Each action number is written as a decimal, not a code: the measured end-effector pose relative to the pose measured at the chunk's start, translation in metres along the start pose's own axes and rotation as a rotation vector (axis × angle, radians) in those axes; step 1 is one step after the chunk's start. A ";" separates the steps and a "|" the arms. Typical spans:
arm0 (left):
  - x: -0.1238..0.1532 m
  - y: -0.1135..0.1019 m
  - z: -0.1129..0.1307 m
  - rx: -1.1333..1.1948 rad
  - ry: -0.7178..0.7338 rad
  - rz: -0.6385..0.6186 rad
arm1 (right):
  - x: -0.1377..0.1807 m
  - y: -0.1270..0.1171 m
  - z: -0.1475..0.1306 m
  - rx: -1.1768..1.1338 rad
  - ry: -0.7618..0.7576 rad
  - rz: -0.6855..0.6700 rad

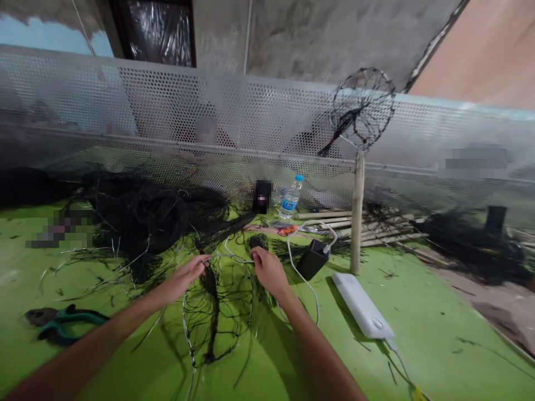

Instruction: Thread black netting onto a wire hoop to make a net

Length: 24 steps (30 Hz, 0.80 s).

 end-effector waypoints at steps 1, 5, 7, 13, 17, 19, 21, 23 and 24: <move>0.004 -0.001 0.005 -0.022 0.028 0.004 | -0.002 -0.002 0.003 -0.011 0.007 0.014; 0.011 -0.005 0.014 -0.136 0.092 0.048 | -0.004 -0.003 0.012 -0.005 0.033 0.046; 0.010 -0.006 0.012 -0.194 0.107 0.063 | -0.003 -0.002 0.013 0.028 0.039 0.054; 0.009 -0.009 -0.002 -0.391 0.116 0.065 | 0.003 0.006 0.008 0.167 0.011 -0.036; 0.011 -0.008 -0.003 -0.491 0.136 0.062 | 0.006 0.012 0.006 0.226 0.004 -0.100; 0.011 -0.004 -0.002 -0.520 0.144 0.046 | 0.007 0.014 0.006 0.244 0.005 -0.112; 0.010 -0.003 -0.001 -0.541 0.145 0.037 | 0.008 0.015 0.005 0.255 0.004 -0.121; 0.009 -0.007 0.001 -0.558 0.143 0.044 | 0.009 0.015 0.004 0.262 -0.005 -0.130; 0.009 -0.011 0.002 -0.568 0.144 0.052 | 0.010 0.015 0.003 0.265 -0.011 -0.136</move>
Point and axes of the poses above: each hand's wrist, its own x-axis away from the middle knuckle, its own y-axis out of the palm, z = x × y, the point moved 8 cm from there along -x, towards the middle knuckle, and after that the axes turned 7 degrees about -x, right-handed, at the moved point
